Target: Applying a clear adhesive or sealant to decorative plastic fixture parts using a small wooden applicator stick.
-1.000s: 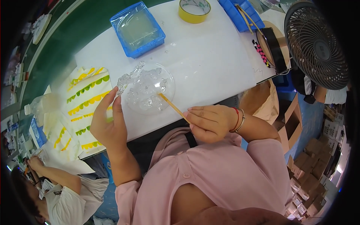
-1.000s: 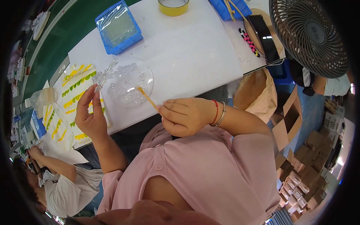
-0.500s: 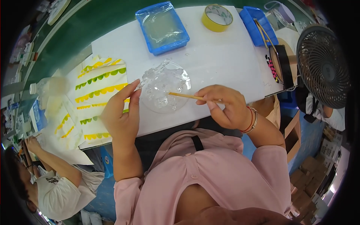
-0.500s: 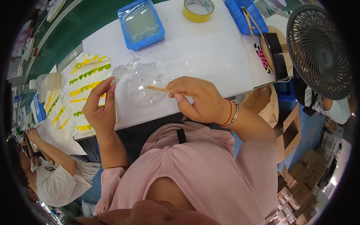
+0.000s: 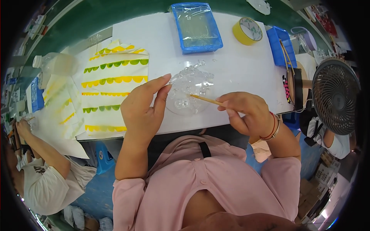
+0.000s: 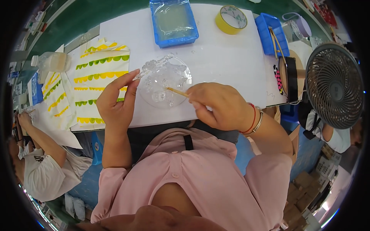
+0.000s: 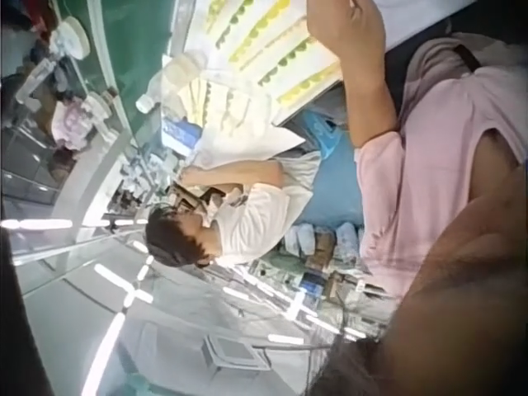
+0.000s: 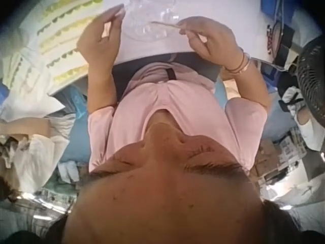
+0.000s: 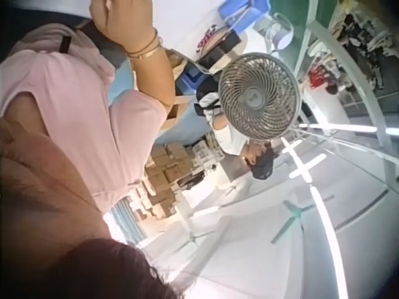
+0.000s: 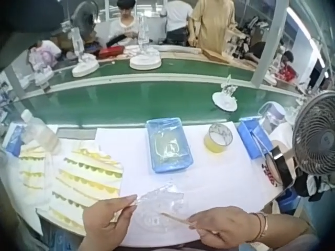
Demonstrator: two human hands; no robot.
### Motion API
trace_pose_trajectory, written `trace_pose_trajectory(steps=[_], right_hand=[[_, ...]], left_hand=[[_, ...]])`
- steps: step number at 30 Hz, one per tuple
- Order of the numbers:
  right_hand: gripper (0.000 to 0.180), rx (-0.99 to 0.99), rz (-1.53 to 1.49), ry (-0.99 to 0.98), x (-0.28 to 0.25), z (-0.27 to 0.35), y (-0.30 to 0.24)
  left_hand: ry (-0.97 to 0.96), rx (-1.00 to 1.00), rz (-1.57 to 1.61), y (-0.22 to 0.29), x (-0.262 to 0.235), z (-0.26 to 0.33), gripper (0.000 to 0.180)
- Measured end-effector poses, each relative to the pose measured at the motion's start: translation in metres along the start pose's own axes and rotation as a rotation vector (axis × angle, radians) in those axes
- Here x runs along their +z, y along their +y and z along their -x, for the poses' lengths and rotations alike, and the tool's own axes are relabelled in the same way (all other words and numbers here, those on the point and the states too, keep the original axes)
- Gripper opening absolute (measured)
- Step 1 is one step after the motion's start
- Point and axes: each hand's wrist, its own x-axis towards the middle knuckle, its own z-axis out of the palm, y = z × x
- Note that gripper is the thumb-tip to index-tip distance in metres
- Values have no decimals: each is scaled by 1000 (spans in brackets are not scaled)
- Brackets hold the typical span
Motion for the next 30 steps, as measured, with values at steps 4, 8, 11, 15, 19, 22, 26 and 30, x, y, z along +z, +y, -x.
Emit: trace_pose_trajectory(steps=[4, 8, 11, 15, 19, 22, 26, 30], right_hand=[[16, 247, -295, 123, 9, 13, 8], [14, 216, -287, 45, 0, 0, 9], [16, -75, -48, -162, -8, -12, 2], [22, 144, -248, -101, -7, -29, 11], [21, 89, -210, -126, 6, -51, 6], [21, -26, -136, -107, 7, -57, 0], [26, -19, -18, -218, -3, -60, -8], [21, -209, 202, -310, 6, -50, -26]], left_hand=[[122, -90, 265, -4, 17, 5, 26], [165, -77, 343, -19, 21, 12, 26], [46, -23, 338, -26, 16, 13, 25], [39, -23, 343, -26, 18, 11, 24], [134, 6, 369, -28, 23, 9, 26], [145, 33, 389, -29, 25, 7, 27], [156, 69, 364, -32, 23, 9, 28], [155, 81, 372, -32, 23, 7, 28]])
